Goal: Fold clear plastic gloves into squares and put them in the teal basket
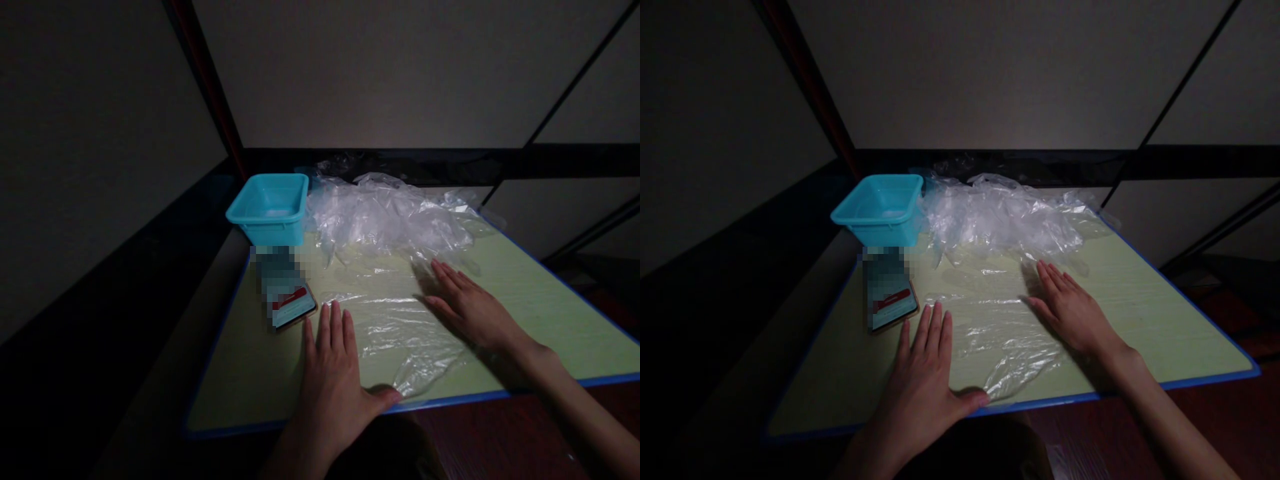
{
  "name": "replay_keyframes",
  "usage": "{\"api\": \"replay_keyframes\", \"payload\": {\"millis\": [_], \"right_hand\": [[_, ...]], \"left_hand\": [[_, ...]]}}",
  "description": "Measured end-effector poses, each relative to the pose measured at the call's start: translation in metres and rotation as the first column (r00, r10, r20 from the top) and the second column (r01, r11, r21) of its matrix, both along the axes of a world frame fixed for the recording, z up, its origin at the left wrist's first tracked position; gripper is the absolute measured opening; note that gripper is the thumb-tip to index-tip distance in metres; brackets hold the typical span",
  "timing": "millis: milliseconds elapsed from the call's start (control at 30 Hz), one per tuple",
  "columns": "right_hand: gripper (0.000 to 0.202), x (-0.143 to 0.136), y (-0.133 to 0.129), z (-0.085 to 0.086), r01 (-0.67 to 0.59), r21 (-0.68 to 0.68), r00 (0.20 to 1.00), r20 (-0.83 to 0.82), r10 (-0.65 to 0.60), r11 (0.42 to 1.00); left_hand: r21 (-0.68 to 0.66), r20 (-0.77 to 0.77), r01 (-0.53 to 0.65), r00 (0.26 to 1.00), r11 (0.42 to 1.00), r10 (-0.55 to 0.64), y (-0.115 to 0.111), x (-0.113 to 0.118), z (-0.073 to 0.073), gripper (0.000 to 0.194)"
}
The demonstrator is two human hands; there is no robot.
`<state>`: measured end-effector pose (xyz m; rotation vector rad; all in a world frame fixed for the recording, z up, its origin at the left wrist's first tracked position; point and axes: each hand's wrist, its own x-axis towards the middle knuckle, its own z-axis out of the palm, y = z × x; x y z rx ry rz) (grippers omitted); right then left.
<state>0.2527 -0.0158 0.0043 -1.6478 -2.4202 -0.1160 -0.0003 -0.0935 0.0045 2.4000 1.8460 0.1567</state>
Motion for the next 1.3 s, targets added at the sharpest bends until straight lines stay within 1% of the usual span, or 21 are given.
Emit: {"api": "replay_keyframes", "payload": {"millis": [100, 167, 233, 300, 367, 433, 567, 667, 733, 800, 867, 933, 1033, 1100, 1200, 1300], "right_hand": [[0.061, -0.037, -0.014, 0.020, -0.051, 0.025, 0.995, -0.079, 0.053, 0.998], [0.058, -0.069, -0.026, 0.028, -0.196, -0.015, 0.974, -0.116, 0.193, 0.980], [0.059, -0.096, -0.037, 0.028, -0.353, -0.052, 0.931, -0.116, 0.345, 0.934], [0.064, -0.113, -0.045, 0.022, -0.482, -0.117, 0.874, -0.128, 0.468, 0.868], [0.065, -0.119, -0.050, 0.014, -0.535, -0.183, 0.843, -0.170, 0.510, 0.825], [0.066, -0.118, -0.052, 0.008, -0.539, -0.229, 0.841, -0.206, 0.501, 0.811], [0.068, -0.112, -0.051, 0.004, -0.505, -0.235, 0.861, -0.211, 0.463, 0.831], [0.066, -0.103, -0.049, 0.001, -0.461, -0.191, 0.886, -0.159, 0.436, 0.867], [0.065, -0.093, -0.047, -0.002, -0.411, -0.146, 0.910, -0.120, 0.397, 0.900], [0.064, -0.081, -0.045, -0.005, -0.352, -0.109, 0.935, -0.098, 0.342, 0.930], [0.065, -0.070, -0.044, -0.006, -0.315, -0.102, 0.947, -0.098, 0.305, 0.944], [0.065, -0.063, -0.044, -0.005, -0.313, -0.118, 0.947, -0.120, 0.299, 0.942], [0.062, -0.058, -0.044, 0.001, -0.331, -0.137, 0.932, -0.203, 0.300, 0.934], [0.059, -0.052, -0.044, 0.003, -0.316, -0.137, 0.926, -0.261, 0.273, 0.939], [0.058, -0.035, -0.041, 0.000, -0.237, -0.128, 0.939, -0.284, 0.193, 0.963], [0.057, -0.011, -0.039, -0.010, -0.125, -0.101, 0.968, -0.232, 0.099, 0.987]], "left_hand": [[0.022, 0.003, -0.002, 1.000, 1.000, 0.002, 0.000, 0.000, -0.002, 0.117], [0.041, 0.004, -0.001, 1.000, 0.999, 0.001, 0.000, 0.000, -0.003, 0.116], [0.061, 0.008, 0.016, 1.000, 0.998, -0.016, 0.000, -0.001, -0.005, 0.111], [0.085, 0.011, 0.048, 0.999, 0.995, -0.049, -0.001, -0.002, -0.007, 0.096], [0.111, 0.004, 0.070, 0.997, 0.991, -0.071, -0.002, -0.002, -0.007, 0.082], [0.117, -0.008, 0.073, 0.997, 0.990, -0.072, -0.002, -0.001, -0.007, 0.079], [0.088, -0.009, 0.051, 0.999, 0.995, -0.050, 0.000, 0.002, -0.003, 0.086], [0.065, -0.019, 0.027, 0.999, 0.998, -0.026, 0.003, 0.005, 0.000, 0.100], [0.046, -0.045, 0.008, 0.999, 0.999, -0.006, 0.005, 0.006, 0.001, 0.110], [0.042, -0.069, -0.004, 0.998, 0.999, 0.007, 0.006, 0.006, 0.001, 0.115], [0.048, -0.086, -0.008, 0.996, 0.999, 0.012, 0.007, 0.007, 0.000, 0.116], [0.052, -0.096, -0.007, 0.995, 0.999, 0.012, 0.007, 0.007, 0.001, 0.116], [0.036, -0.109, -0.010, 0.994, 0.999, 0.013, 0.006, 0.007, 0.002, 0.115], [0.007, -0.122, -0.007, 0.993, 1.000, 0.008, 0.006, 0.006, 0.004, 0.114], [-0.034, -0.142, 0.001, 0.990, 0.999, -0.006, 0.006, 0.006, 0.006, 0.114], [-0.039, -0.139, 0.000, 0.990, 0.999, -0.005, 0.006, 0.006, 0.007, 0.115]]}}
